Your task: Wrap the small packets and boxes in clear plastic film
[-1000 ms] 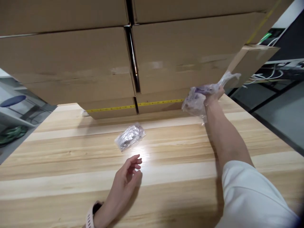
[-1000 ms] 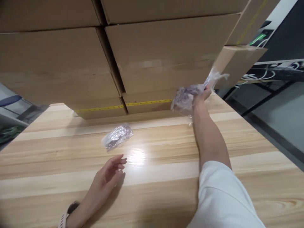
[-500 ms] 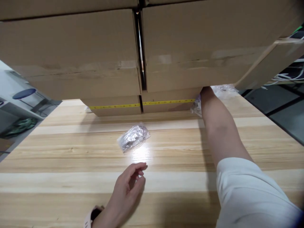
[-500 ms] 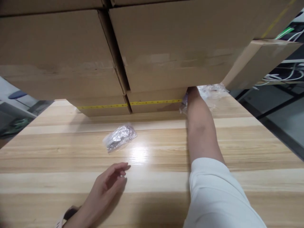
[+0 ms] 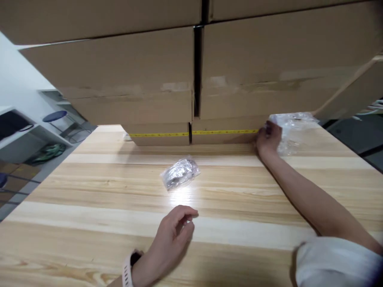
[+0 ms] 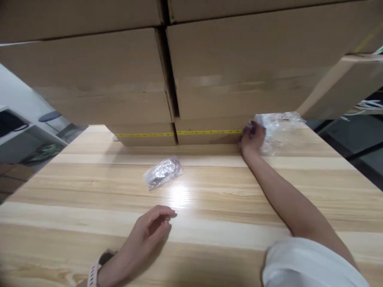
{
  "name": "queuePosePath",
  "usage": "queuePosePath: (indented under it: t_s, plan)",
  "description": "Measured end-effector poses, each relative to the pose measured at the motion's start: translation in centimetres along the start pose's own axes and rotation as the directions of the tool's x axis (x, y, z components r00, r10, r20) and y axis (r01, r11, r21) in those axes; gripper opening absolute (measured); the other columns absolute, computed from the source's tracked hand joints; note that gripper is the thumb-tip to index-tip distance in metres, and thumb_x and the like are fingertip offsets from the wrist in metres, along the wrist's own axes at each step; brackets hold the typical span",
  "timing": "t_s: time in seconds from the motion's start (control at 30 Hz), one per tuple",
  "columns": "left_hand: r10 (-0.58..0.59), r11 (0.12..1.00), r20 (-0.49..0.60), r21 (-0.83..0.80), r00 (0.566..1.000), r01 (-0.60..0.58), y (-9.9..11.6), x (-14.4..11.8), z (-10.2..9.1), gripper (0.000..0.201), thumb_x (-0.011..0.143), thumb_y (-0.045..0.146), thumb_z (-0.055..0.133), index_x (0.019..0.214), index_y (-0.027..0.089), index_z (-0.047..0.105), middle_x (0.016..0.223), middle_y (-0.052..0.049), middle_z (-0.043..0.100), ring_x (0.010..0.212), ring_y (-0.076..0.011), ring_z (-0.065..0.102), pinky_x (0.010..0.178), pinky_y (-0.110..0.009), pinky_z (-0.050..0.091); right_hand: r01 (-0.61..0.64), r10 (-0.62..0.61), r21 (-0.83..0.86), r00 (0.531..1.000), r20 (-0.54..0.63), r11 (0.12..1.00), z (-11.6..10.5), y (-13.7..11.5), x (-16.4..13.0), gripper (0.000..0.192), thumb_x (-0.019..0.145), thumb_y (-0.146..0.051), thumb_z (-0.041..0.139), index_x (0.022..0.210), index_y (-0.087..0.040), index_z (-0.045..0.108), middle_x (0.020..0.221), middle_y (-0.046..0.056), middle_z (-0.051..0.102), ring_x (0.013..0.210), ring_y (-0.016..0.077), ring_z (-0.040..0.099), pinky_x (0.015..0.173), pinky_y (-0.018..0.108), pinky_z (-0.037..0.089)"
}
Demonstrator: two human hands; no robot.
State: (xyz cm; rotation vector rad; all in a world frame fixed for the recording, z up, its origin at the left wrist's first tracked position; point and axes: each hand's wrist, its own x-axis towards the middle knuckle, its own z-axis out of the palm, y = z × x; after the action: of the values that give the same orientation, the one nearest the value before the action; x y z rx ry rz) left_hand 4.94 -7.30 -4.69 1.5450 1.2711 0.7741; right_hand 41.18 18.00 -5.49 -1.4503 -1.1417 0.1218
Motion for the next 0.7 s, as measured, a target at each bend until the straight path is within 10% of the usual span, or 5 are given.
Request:
queuePosePath:
  t_s: [0.1, 0.2, 0.33, 0.5, 0.7]
  plan:
    - [0.044, 0.999, -0.001, -0.002, 0.999, -0.044, -0.4, -0.1, 0.1, 0.020, 0.094, 0.019, 0.055, 0.109, 0.022, 0.069, 0.105, -0.007, 0.071, 0.091, -0.0194, 0.065, 0.082, -0.034, 0.053, -0.022, 0.017, -0.047, 0.995, -0.096, 0.999, -1.9, 0.5, -5.7, 0.020, 0.088, -0.018, 0.051, 0.103, -0.014, 0.063, 0.108, 0.016, 0.065, 0.092, 0.0212, 0.058, 0.082, 0.037, 0.047]
    - [0.099, 0.995, -0.002, 0.012, 0.995, -0.099, -0.5, -0.2, 0.2, 0.023, 0.092, 0.014, 0.054, 0.107, 0.021, 0.069, 0.107, -0.007, 0.070, 0.094, -0.0202, 0.064, 0.085, -0.035, 0.053, 0.261, -0.254, -0.035, 0.958, 0.129, 0.965, -2.6, -2.0, -11.2, 0.014, 0.090, -0.023, 0.055, 0.096, -0.019, 0.067, 0.098, 0.010, 0.069, 0.092, 0.0233, 0.063, 0.083, 0.039, 0.050]
    - [0.150, 0.987, 0.003, 0.054, 0.989, -0.150, -0.2, 0.0, 0.1, 0.023, 0.090, 0.012, 0.054, 0.105, 0.019, 0.070, 0.105, -0.008, 0.071, 0.095, -0.0211, 0.065, 0.087, -0.036, 0.052, 0.639, -0.632, 0.182, 0.600, 0.491, 0.747, 1.1, -7.7, -16.1, 0.030, 0.099, -0.031, 0.055, 0.125, -0.020, 0.066, 0.122, 0.014, 0.070, 0.115, 0.0270, 0.063, 0.101, 0.046, 0.048]
    - [0.148, 0.987, 0.016, 0.064, 0.989, -0.148, -0.2, 0.2, -0.2, 0.023, 0.086, 0.012, 0.057, 0.103, 0.017, 0.072, 0.103, -0.009, 0.074, 0.092, -0.0214, 0.066, 0.086, -0.036, 0.052, 0.585, -0.449, 0.189, 0.338, 0.827, 0.789, 7.7, -12.4, -18.8, 0.081, 0.086, -0.061, 0.072, 0.153, -0.022, 0.051, 0.157, 0.015, 0.049, 0.141, 0.0372, 0.043, 0.116, 0.058, 0.032]
    - [0.043, 0.976, -0.003, -0.212, 0.999, -0.042, -1.1, 1.1, -0.6, 0.016, 0.082, 0.013, 0.063, 0.095, 0.015, 0.072, 0.097, -0.009, 0.075, 0.089, -0.0185, 0.067, 0.083, -0.031, 0.051, 0.164, -0.212, 0.139, 0.626, 0.750, 0.977, 7.4, -13.6, -20.5, 0.044, 0.093, -0.052, 0.066, 0.126, -0.022, 0.072, 0.127, 0.012, 0.072, 0.119, 0.0329, 0.061, 0.107, 0.050, 0.041]
